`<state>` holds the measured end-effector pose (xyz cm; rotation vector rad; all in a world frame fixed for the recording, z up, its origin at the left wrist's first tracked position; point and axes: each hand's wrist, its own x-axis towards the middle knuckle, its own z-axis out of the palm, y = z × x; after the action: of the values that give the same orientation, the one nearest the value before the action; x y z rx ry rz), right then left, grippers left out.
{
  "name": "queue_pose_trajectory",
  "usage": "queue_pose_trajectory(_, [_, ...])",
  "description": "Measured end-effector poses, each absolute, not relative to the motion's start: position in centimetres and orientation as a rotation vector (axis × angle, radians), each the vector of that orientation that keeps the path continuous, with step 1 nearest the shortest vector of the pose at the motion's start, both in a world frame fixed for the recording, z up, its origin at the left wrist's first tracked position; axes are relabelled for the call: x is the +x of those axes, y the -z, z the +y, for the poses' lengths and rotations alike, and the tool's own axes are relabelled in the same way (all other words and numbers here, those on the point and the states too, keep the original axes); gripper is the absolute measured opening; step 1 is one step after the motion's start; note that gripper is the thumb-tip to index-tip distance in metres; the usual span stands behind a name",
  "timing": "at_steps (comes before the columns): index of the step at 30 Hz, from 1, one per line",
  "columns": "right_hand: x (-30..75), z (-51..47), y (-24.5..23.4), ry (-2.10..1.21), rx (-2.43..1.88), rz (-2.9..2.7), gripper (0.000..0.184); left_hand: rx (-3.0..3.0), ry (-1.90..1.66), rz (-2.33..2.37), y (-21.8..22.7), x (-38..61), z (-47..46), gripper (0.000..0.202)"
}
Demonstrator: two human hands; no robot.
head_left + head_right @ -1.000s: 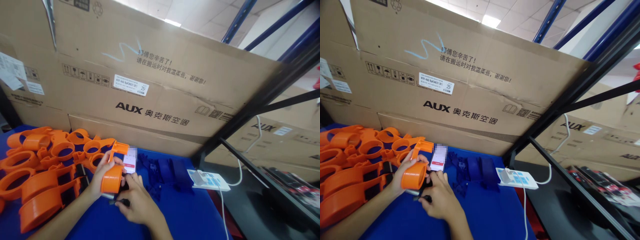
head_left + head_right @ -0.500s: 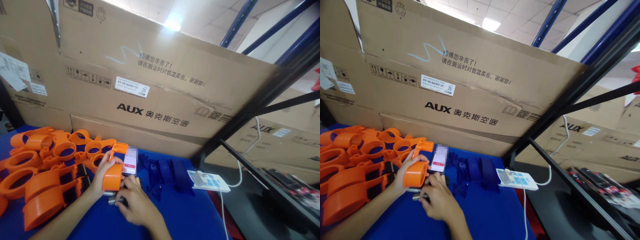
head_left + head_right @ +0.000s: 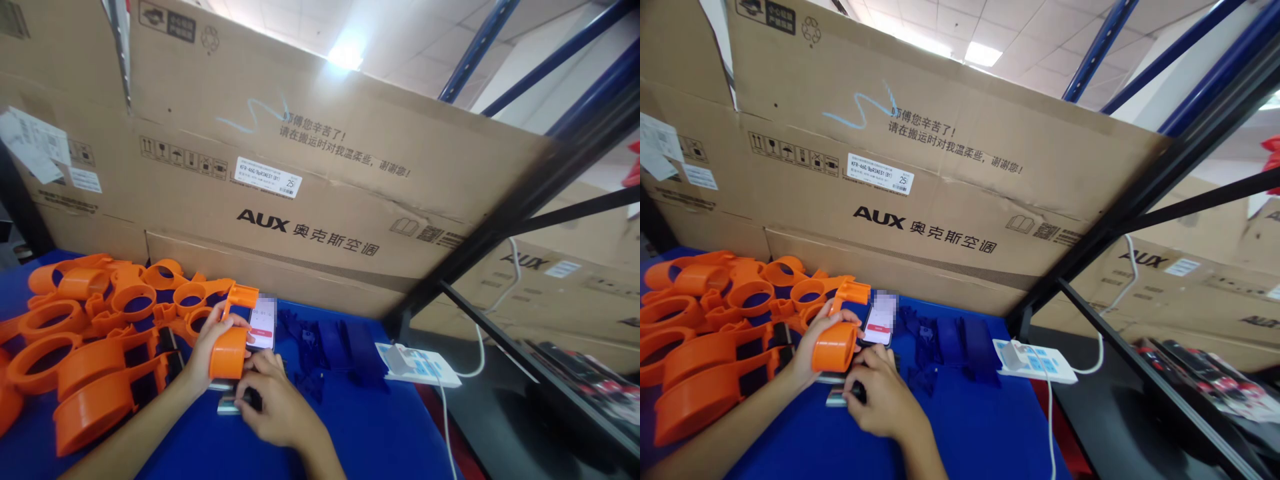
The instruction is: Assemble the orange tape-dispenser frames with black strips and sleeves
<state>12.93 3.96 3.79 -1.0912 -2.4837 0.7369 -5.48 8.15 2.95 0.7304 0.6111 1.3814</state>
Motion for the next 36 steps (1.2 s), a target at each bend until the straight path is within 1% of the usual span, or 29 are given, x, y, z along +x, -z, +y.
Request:
queue_pose_trajectory(5, [12.9,4.0,-3.7,-0.692,-1.132,-2.510,0.005,0.737,-1.383,0.646,-3.0,-5.5,8.2,0.032])
queue_pose_trajectory(9, [13.3,4.0,-3.9,-0.641,-1.151,-2.535,0.013,0.755,-1.389,0.656,-2.8,-5.5,8.4,0.028])
queue_pose_trajectory(11, [13.4,3.9,-4.1,-0.619,-1.161,-2.554,0.015,0.762,-1.390,0.657,-2.6,-5.5,8.4,0.029])
queue_pose_trajectory(16, [13.2,4.0,-4.0,-0.542,-1.116,-2.624,0.009,0.761,-1.398,0.656,-2.3,-5.4,8.5,0.035])
queue_pose_trajectory(20, [12.7,4.0,-3.5,-0.487,-1.099,-2.613,0.010,0.738,-1.398,0.672,-2.3,-5.4,8.6,0.038])
queue_pose_trajectory(25, [12.7,3.8,-3.1,-0.493,-1.066,-2.571,0.006,0.740,-1.394,0.690,-2.5,-5.4,8.5,0.038])
queue_pose_trajectory(32, [12.8,3.9,-2.8,-0.511,-1.072,-2.541,0.017,0.738,-1.397,0.703,-2.3,-5.5,8.6,0.042])
queue_pose_trajectory(36, [12.8,4.2,-2.5,-0.540,-1.056,-2.530,0.027,0.745,-1.393,0.699,-2.2,-5.5,8.7,0.043])
